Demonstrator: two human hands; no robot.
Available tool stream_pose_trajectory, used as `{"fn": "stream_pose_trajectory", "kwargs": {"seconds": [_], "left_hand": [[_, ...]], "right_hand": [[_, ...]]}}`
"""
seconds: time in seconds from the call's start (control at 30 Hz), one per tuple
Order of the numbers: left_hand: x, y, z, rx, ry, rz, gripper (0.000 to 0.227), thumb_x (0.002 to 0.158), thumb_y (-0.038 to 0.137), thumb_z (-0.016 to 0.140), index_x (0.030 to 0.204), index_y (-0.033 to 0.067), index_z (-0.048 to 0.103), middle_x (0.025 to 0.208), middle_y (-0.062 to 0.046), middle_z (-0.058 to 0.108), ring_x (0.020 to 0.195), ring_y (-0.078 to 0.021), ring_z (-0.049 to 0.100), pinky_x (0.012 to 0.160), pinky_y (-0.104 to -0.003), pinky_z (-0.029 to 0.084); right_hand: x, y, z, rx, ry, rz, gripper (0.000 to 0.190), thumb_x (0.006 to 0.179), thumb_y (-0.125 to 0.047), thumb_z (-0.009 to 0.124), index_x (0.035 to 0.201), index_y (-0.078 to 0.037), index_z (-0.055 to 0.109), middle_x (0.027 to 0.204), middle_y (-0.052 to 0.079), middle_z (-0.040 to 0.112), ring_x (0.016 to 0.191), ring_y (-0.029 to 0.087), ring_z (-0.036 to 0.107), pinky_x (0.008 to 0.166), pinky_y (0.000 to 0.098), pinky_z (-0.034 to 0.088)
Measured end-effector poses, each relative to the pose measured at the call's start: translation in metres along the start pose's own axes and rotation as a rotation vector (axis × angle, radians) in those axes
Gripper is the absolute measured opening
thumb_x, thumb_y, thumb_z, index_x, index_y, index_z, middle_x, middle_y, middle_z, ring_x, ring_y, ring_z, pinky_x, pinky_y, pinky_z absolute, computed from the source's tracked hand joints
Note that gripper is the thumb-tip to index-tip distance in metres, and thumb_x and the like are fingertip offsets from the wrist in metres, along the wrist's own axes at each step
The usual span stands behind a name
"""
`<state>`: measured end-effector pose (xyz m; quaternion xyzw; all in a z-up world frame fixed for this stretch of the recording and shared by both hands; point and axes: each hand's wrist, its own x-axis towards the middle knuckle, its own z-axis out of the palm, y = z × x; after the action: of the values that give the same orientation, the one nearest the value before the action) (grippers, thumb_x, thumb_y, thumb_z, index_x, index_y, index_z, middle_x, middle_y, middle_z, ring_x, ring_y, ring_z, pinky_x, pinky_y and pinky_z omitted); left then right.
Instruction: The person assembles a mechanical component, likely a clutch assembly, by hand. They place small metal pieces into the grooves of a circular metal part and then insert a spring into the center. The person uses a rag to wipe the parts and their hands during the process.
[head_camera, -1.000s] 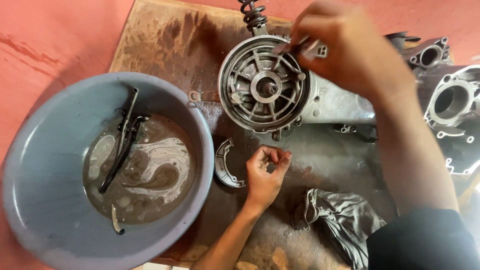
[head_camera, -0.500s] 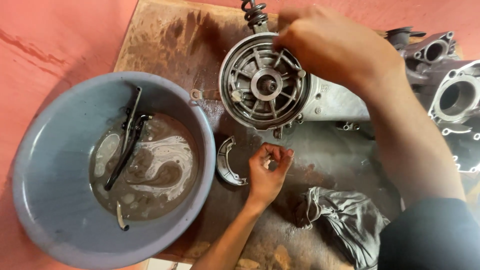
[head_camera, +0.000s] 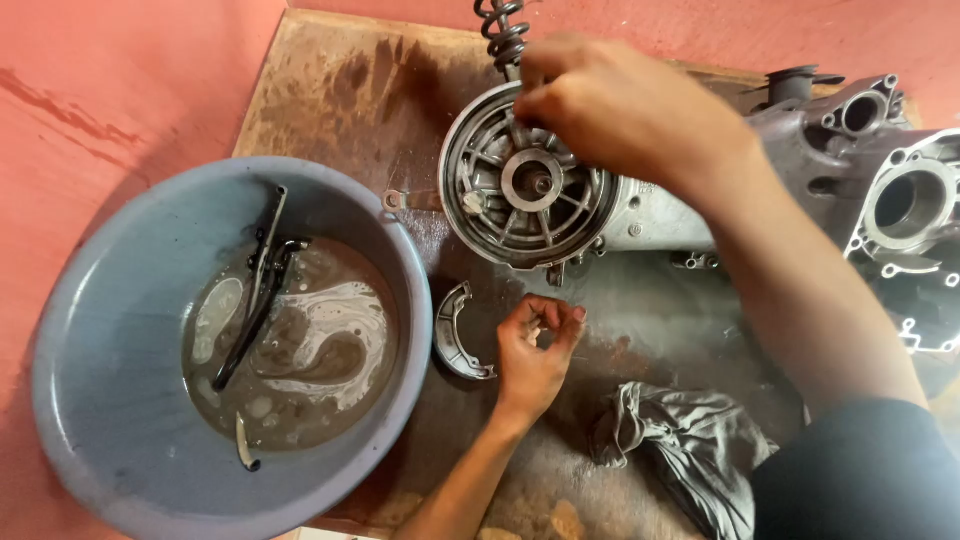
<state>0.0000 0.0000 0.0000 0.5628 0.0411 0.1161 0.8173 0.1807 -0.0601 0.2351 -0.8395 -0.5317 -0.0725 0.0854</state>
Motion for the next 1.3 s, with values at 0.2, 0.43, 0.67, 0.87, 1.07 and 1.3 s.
{"fn": "stream_pose_trajectory", "kwargs": {"seconds": [0.2, 0.43, 0.67, 0.87, 1.07, 1.3], "left_hand": [[-0.002, 0.000, -0.001, -0.050, -0.001, 0.035, 0.028, 0.094, 0.003, 0.076, 0.082, 0.0076, 0.051, 0.084, 0.001, 0.060, 0.080, -0.0072, 0.055, 0.080, -0.026, 0.049], [-0.005, 0.009, 0.000, -0.108, 0.002, 0.019, 0.027, 0.092, 0.001, 0.075, 0.083, 0.0069, 0.050, 0.089, -0.001, 0.064, 0.085, -0.0074, 0.058, 0.083, -0.026, 0.051], [-0.007, 0.006, 0.004, -0.089, -0.016, -0.019, 0.027, 0.091, -0.002, 0.075, 0.082, 0.0062, 0.051, 0.087, -0.002, 0.064, 0.083, -0.0085, 0.057, 0.081, -0.026, 0.050], [-0.006, 0.008, 0.001, -0.082, -0.003, 0.009, 0.029, 0.092, -0.001, 0.076, 0.081, 0.0063, 0.049, 0.087, -0.002, 0.062, 0.082, -0.0080, 0.054, 0.081, -0.026, 0.050], [-0.011, 0.007, 0.004, -0.125, -0.029, 0.021, 0.029, 0.093, 0.002, 0.075, 0.081, 0.0073, 0.049, 0.087, 0.000, 0.061, 0.083, -0.0070, 0.056, 0.082, -0.025, 0.051], [-0.009, 0.008, 0.002, -0.021, -0.022, 0.024, 0.030, 0.094, 0.005, 0.075, 0.081, 0.0086, 0.048, 0.086, 0.001, 0.062, 0.079, -0.0049, 0.054, 0.075, -0.023, 0.047]], "right_hand": [[-0.004, 0.006, 0.002, -0.093, -0.053, -0.019, 0.023, 0.078, -0.004, 0.067, 0.098, -0.005, 0.079, 0.104, 0.016, 0.069, 0.092, 0.038, 0.068, 0.078, 0.0475, 0.054], [-0.022, 0.006, 0.004, -0.120, -0.026, 0.112, 0.011, 0.086, -0.009, 0.069, 0.091, -0.003, 0.077, 0.094, 0.017, 0.068, 0.088, 0.039, 0.067, 0.078, 0.0492, 0.053], [-0.017, -0.004, 0.008, -0.088, -0.181, 0.291, 0.018, 0.089, -0.015, 0.067, 0.080, -0.001, 0.075, 0.083, 0.020, 0.070, 0.084, 0.040, 0.067, 0.074, 0.0492, 0.054], [-0.018, -0.003, 0.016, -0.179, 0.093, 0.149, 0.014, 0.081, -0.013, 0.067, 0.082, -0.004, 0.078, 0.082, 0.019, 0.071, 0.088, 0.041, 0.067, 0.080, 0.0500, 0.054], [-0.018, -0.009, 0.002, -0.144, -0.197, 0.285, 0.022, 0.091, -0.015, 0.066, 0.077, 0.000, 0.075, 0.088, 0.019, 0.071, 0.086, 0.038, 0.069, 0.078, 0.0505, 0.054], [0.033, -0.029, -0.003, 0.069, 0.098, -0.006, 0.015, 0.092, -0.017, 0.076, 0.100, -0.005, 0.079, 0.097, 0.019, 0.072, 0.088, 0.041, 0.066, 0.075, 0.0503, 0.051]]}}
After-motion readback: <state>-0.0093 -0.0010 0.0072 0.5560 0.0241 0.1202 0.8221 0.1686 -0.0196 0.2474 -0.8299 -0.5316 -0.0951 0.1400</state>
